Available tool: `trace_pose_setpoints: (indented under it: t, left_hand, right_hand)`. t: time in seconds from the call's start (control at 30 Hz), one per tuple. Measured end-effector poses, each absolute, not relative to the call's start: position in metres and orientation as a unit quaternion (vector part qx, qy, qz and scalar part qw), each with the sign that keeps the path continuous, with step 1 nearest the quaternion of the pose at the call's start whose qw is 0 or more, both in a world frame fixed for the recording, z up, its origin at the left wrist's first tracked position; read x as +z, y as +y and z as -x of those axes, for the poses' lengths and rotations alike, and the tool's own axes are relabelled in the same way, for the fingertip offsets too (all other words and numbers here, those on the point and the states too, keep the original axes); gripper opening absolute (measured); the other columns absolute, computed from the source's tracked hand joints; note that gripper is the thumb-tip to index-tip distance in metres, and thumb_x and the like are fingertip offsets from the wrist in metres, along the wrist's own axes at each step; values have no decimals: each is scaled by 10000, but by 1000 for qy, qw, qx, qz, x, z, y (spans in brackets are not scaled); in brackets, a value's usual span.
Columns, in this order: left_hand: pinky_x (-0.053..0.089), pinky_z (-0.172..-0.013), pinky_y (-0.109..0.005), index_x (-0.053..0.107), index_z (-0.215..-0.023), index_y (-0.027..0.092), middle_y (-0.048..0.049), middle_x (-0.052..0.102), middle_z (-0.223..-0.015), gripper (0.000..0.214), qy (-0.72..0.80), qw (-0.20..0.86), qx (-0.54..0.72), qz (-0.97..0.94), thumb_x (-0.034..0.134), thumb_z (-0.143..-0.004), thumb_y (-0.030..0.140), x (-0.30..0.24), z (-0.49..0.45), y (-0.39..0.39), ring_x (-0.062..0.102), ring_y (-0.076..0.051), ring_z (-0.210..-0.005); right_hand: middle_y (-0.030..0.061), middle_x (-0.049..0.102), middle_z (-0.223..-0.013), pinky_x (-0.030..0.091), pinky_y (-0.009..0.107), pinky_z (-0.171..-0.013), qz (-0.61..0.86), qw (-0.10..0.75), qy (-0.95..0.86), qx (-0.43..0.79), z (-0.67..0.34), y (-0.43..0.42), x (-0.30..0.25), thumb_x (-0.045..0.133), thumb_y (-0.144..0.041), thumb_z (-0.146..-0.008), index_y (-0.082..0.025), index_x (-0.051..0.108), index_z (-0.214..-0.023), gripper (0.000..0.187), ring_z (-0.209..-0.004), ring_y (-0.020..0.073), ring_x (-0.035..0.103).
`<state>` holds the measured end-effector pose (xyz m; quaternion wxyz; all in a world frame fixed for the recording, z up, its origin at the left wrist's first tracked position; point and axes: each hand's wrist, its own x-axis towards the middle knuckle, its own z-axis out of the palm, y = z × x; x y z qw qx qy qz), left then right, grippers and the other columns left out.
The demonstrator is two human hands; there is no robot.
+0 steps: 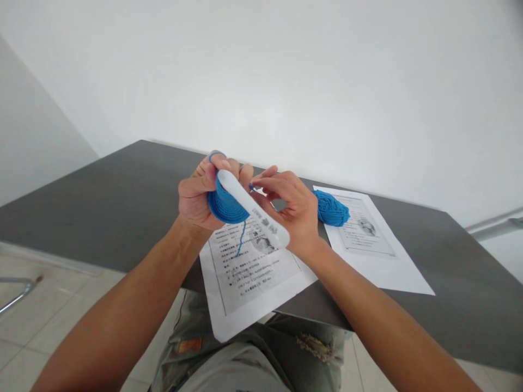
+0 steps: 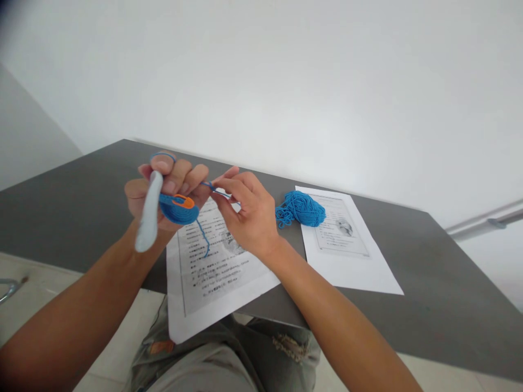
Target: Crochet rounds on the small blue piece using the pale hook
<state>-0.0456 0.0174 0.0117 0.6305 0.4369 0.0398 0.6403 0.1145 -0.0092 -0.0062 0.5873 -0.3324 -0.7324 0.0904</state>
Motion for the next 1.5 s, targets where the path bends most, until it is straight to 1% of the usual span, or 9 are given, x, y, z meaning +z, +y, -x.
trace_pose_setpoints:
  t: [0.1,0.2,0.27,0.5,0.63,0.77,0.97,1.23,1.5]
  left_hand:
    - [619,-760,-334,777,-698,330,42,530,-577,227,39,620,648,-442,962,-777,434,9,45,17,591,-145,-656]
    - [629,-774,-365,769,-748,323,5,714,-743,211,47,613,644,-456,927,-818,442,5,47,16,773,-233,-970]
    - [629,-778,-390,756,-765,305,-28,779,-839,215,59,621,631,-461,906,-835,443,4,48,15,772,-300,-1179]
    - [564,-625,-332,738,-744,311,-23,679,-634,201,86,656,584,-470,895,-809,418,6,45,16,736,-330,-1277]
    - [585,-668,-344,752,-759,317,-13,680,-635,180,85,676,553,-480,911,-810,383,9,45,18,744,-326,-1255]
    - [539,-579,-311,751,-690,318,-19,650,-586,266,110,676,574,-449,984,-659,442,11,43,17,733,-351,-1256]
    - [622,-724,-315,768,-704,269,-14,701,-649,221,109,682,571,-444,962,-727,372,10,42,16,792,-290,-1105]
    - [643,-664,-317,705,-741,223,7,734,-696,199,119,672,587,-435,834,-865,310,15,43,24,775,-204,-730]
    - [630,-736,-268,755,-747,181,-7,716,-650,290,89,679,586,-433,651,-1015,146,44,38,27,748,-150,-702]
  right_hand:
    - [12,761,-954,572,313,-724,323,597,-729,90,-111,-7,-5,744,-148,-967,-267,809,-1019,145,-792,143,659]
    - [-2,731,-902,543,311,-708,325,589,-731,109,-111,-4,-5,736,-155,-982,-268,809,-1038,146,-765,138,631]
    - [0,713,-857,519,322,-689,328,569,-747,108,-113,-3,-5,707,-169,-1001,-265,812,-1007,143,-749,146,623]
    - [-4,692,-815,492,335,-688,373,527,-751,137,-118,-1,5,743,-186,-947,-246,741,-847,117,-716,156,586]
    - [11,738,-886,508,352,-741,352,503,-770,176,-121,3,10,758,-205,-909,-250,774,-864,66,-769,170,641]
    - [16,741,-843,505,351,-723,372,506,-751,206,-123,4,12,729,-225,-911,-241,764,-804,114,-760,176,643]
    - [0,718,-783,432,298,-591,396,500,-723,265,-126,1,16,737,-248,-889,-221,691,-765,135,-655,136,550]
    - [-52,584,-678,270,231,-456,377,451,-647,486,-133,-5,41,794,-348,-865,-215,606,-792,242,-526,65,387]
    - [-75,530,-569,257,226,-421,382,481,-691,380,-155,1,67,888,-295,-823,-212,651,-756,260,-482,65,387]
